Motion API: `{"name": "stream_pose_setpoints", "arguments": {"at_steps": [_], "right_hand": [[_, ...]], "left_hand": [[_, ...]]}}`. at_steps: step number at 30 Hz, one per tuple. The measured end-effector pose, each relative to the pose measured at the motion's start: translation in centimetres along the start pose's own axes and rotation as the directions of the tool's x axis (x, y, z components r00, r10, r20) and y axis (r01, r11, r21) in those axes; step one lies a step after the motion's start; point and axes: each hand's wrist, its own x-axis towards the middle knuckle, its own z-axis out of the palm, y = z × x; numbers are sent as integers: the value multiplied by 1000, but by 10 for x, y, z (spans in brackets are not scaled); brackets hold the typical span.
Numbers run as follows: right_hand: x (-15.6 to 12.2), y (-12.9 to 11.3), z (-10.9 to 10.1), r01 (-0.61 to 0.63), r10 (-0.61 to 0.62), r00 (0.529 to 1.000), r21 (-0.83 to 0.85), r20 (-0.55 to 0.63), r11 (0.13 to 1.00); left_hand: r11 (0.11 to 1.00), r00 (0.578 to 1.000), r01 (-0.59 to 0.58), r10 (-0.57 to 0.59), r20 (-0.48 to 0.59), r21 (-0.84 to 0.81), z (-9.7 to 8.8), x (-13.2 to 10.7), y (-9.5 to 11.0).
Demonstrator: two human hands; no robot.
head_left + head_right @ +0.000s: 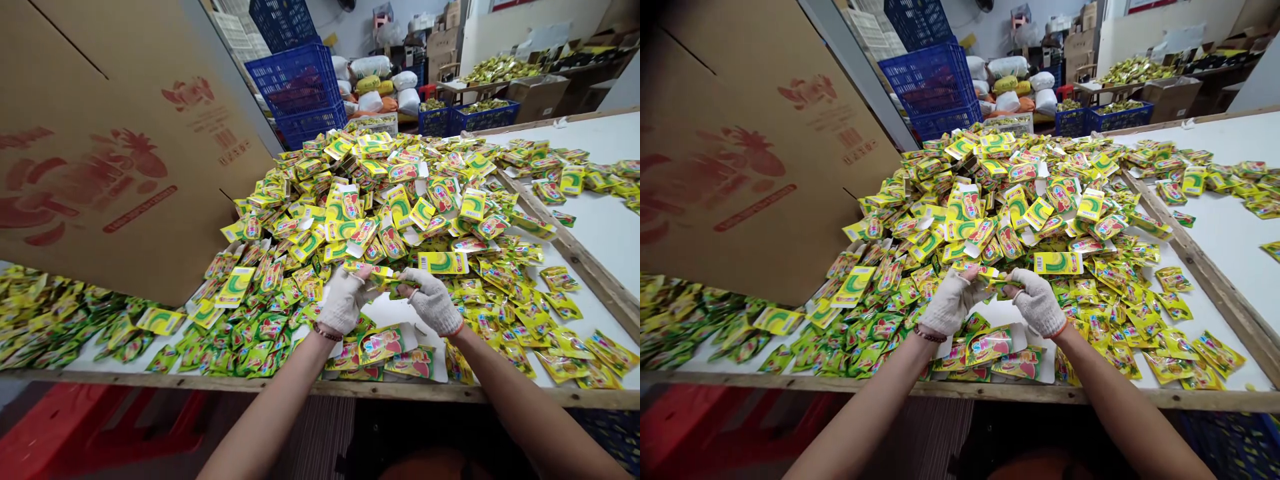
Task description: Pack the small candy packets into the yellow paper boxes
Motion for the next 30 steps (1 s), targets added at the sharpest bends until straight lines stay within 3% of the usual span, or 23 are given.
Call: {"name": "stream_pose_setpoints", "arguments": {"at_steps": [2,4,6,7,9,11,12,14,15,16,17,19,20,22,24,25,27,30], "right_hand": [[3,5,-4,-116,116,993,15,6,993],[6,8,-9,-181,180,984,9,10,984],[7,7,-13,-143,144,989,-8,47,990],[6,5,-14,-92,93,991,-11,93,996],[3,-1,-14,20,-19,977,-3,212,1000],[-1,-7,-12,114,-109,947,2,301,993],[-2,-10,-11,152,-144,937,0,317,988],[-3,-11,-10,200,-188,930,-4,315,980],[-3,-11,-10,207,-197,931,-2,306,978],[-2,-9,-11,203,-195,935,4,297,979],[-1,-7,-13,187,-182,940,12,289,982],[1,-2,-17,114,-120,959,39,256,993],[2,1,-20,59,-70,972,53,226,997],[4,5,-24,-67,59,988,59,141,996],[4,6,-25,-164,162,985,47,56,985],[5,6,-24,-188,187,982,35,29,981],[6,6,-20,-186,186,982,6,12,983],[7,7,-14,-127,130,990,-51,50,991]], "left_hand": [[954,990,-110,130,-53,277,-8,-6,-2],[757,923,-294,384,-34,584,-18,-13,6],[538,848,-437,514,131,721,-27,-19,23],[502,844,-477,491,216,721,-30,-20,33],[585,891,-453,316,326,673,-35,-19,51],[722,919,-299,42,392,624,-37,-11,62],[766,893,-197,-117,434,612,-38,-6,64],[790,759,-27,-383,527,613,-39,3,62],[782,691,13,-458,559,623,-39,7,59],[771,657,12,-486,577,637,-39,9,56],[756,665,-34,-472,580,654,-39,9,52],[669,756,-217,-346,556,711,-40,5,45],[569,813,-315,-252,526,759,-40,2,41],[266,894,-421,-38,446,867,-39,-5,34],[-33,912,-387,136,387,922,-37,-13,25],[-131,909,-355,181,374,926,-36,-16,21],[-214,902,-343,198,385,915,-32,-21,13],[-235,868,-420,180,464,877,-26,-28,5]]}}
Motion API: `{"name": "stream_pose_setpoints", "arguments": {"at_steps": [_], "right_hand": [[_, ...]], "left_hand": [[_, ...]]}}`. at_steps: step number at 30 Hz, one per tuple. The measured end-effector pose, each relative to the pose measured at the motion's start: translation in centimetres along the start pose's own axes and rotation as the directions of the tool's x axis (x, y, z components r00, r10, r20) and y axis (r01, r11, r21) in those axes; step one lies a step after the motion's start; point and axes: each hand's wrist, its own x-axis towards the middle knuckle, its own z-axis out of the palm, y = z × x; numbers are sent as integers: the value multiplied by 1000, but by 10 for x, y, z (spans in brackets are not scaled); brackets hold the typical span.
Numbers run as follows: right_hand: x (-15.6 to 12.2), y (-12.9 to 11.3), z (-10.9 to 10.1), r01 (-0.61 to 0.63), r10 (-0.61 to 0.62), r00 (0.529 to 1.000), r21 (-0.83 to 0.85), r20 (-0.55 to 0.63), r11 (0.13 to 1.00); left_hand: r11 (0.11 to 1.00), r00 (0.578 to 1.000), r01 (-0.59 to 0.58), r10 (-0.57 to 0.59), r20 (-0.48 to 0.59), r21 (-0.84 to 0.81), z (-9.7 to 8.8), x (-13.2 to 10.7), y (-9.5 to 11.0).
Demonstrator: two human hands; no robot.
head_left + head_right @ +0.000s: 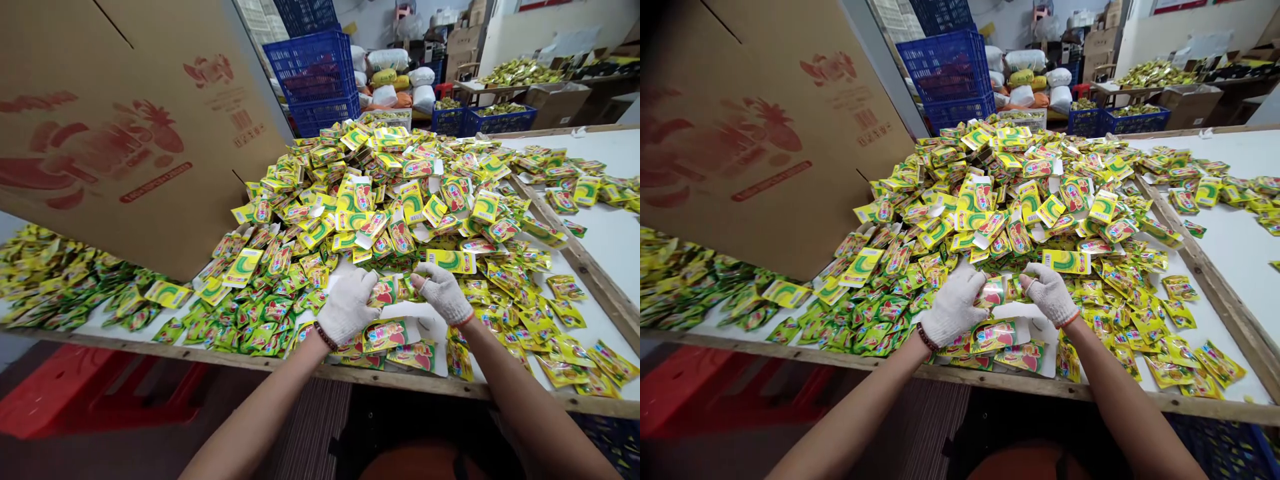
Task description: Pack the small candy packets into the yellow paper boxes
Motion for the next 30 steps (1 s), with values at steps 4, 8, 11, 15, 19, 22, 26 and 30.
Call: {"name": "stream_pose_setpoints", "arguments": {"at_steps": [4,8,11,15,19,22,26,30], "right_hand": [[-1,6,8,80,-87,995,-134,-41,988],[-5,10,17,249,-328,931,-382,-158,890],[-7,8,20,289,-366,927,-456,-88,842],[-6,3,16,218,-264,964,-507,-20,834],[-6,0,9,248,-234,968,-449,87,858],[-4,1,2,199,-161,965,-179,207,963],[1,4,-1,-21,32,982,-58,184,998],[0,7,7,118,-100,991,-233,88,965]], "left_hand": [[997,998,-65,65,0,-33,3,-3,11],[992,998,30,-37,-55,-126,10,-4,21],[984,992,60,-77,-97,-166,18,-5,26],[989,983,8,-35,-181,-148,28,-6,31],[997,977,1,-16,-213,-73,34,-4,29],[1000,981,-6,4,-195,-11,33,-4,21],[999,976,-45,49,-214,20,29,-6,14],[998,976,-55,63,-208,42,33,-8,22]]}}
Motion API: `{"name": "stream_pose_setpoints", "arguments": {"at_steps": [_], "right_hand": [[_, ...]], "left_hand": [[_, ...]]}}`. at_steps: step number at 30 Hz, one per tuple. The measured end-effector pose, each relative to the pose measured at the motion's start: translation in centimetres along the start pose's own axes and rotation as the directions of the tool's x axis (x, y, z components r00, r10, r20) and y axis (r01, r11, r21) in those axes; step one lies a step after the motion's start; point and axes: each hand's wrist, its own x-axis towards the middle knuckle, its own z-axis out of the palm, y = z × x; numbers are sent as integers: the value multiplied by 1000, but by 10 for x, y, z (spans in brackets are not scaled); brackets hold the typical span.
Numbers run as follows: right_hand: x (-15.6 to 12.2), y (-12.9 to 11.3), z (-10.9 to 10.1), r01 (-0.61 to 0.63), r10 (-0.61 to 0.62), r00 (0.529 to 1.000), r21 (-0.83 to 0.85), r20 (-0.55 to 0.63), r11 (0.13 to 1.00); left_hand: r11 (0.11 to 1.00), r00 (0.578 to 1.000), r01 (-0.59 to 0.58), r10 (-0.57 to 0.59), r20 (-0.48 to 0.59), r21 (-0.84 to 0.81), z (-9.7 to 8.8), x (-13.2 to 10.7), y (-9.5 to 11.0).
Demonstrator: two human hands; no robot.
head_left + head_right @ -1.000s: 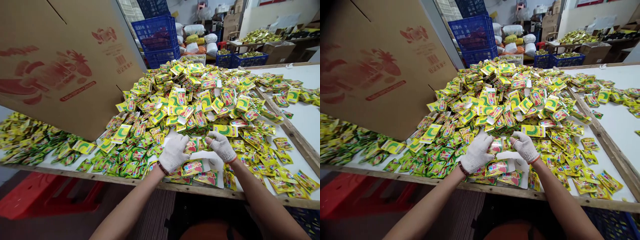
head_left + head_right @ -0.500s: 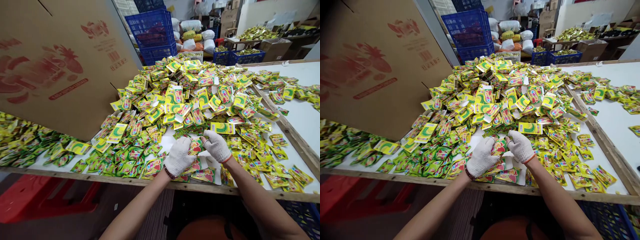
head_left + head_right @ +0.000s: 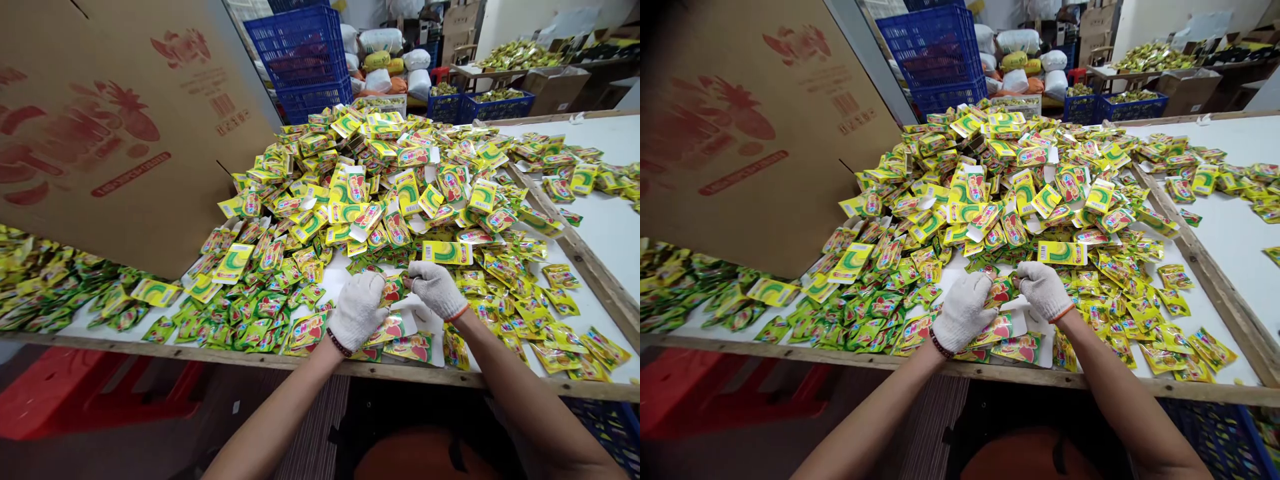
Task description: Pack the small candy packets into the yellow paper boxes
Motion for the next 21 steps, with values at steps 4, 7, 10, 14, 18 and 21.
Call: {"name": "stream_pose_setpoints", "arguments": {"at_steps": [4,7,10,14,18,21], "right_hand": [[-2,-3,2,62,-63,998,-20,-13,998],[-1,-4,-7,-25,19,997,82,79,996],[1,-5,-15,-66,40,984,145,175,987],[-1,-6,-11,-33,28,997,66,76,997],[-3,-6,0,-6,6,1000,-55,2,998],[-3,-3,1,-7,8,999,-28,34,1000]], "left_hand": [[999,1000,21,-20,7,-51,3,-1,3],[997,1000,30,-29,8,-67,0,-2,-2],[997,1000,-1,1,-6,-75,-4,-1,-9],[996,999,-47,45,-19,-74,-4,0,-9],[997,1000,-25,26,4,-76,-1,-1,-2],[996,1000,-9,11,18,-85,1,0,2]]}}
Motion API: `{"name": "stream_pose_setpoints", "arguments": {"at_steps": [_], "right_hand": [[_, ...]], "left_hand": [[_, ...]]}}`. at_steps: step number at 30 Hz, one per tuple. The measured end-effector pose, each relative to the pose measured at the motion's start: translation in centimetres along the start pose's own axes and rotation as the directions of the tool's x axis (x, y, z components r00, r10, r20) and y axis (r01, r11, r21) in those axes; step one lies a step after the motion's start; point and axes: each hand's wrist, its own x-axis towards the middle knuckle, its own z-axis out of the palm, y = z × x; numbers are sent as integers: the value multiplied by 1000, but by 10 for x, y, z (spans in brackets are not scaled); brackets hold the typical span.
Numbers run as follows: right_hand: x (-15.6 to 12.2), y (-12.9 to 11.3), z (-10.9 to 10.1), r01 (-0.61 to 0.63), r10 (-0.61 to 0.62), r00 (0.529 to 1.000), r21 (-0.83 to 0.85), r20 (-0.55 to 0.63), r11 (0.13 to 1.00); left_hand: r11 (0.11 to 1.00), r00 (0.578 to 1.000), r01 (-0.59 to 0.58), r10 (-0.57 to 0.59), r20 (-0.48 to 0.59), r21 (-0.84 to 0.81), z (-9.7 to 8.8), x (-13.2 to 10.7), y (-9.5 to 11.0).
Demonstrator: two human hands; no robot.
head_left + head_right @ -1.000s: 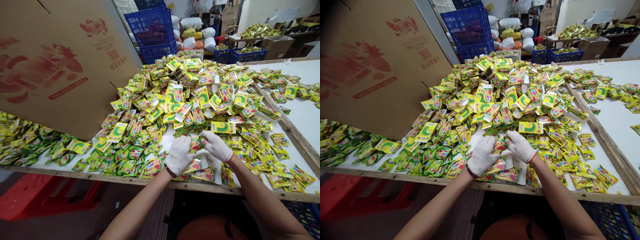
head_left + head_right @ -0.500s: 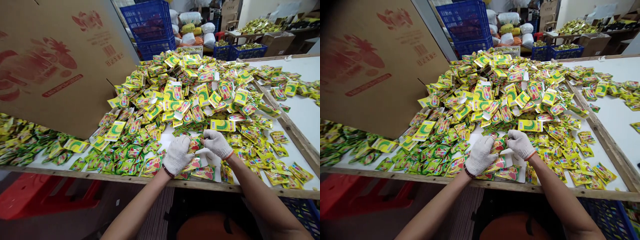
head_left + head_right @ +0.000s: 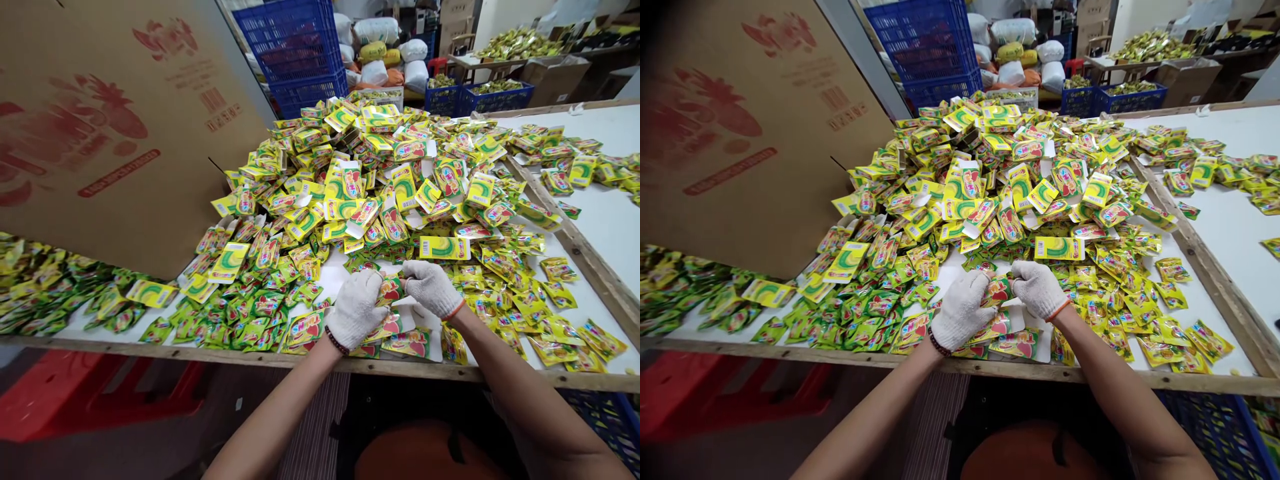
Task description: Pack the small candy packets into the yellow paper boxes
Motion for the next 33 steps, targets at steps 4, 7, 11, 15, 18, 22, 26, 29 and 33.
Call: {"name": "stream_pose_setpoints", "arguments": {"at_steps": [4,7,11,15,18,22,26,29,33], "right_hand": [[-1,-4,-10,-148,107,982,274,158,950],[-5,-15,-15,-307,147,912,399,383,864],[-14,-24,-15,-318,102,881,420,461,850],[-26,-28,-22,-87,-7,937,252,349,964],[-40,-33,-30,100,-144,949,165,280,981],[-69,-27,-23,85,-57,986,177,-156,981],[-100,-6,-2,-31,128,962,368,-243,929],[-113,3,7,-74,156,959,326,-235,943],[-115,1,8,35,25,946,177,-323,984]], "left_hand": [[999,996,51,-52,-75,-14,1,4,-1],[998,991,49,-53,-120,-34,0,5,0],[983,988,82,-102,-114,-165,-13,0,11],[799,979,205,-169,116,-566,-32,-9,25],[424,939,332,-236,251,-843,-30,-19,36],[85,879,323,-396,265,-943,-3,-42,58],[255,895,245,-431,117,-935,21,-65,71],[497,942,154,-335,-25,-854,22,-72,68],[615,962,93,-257,-88,-783,10,-68,60]]}}
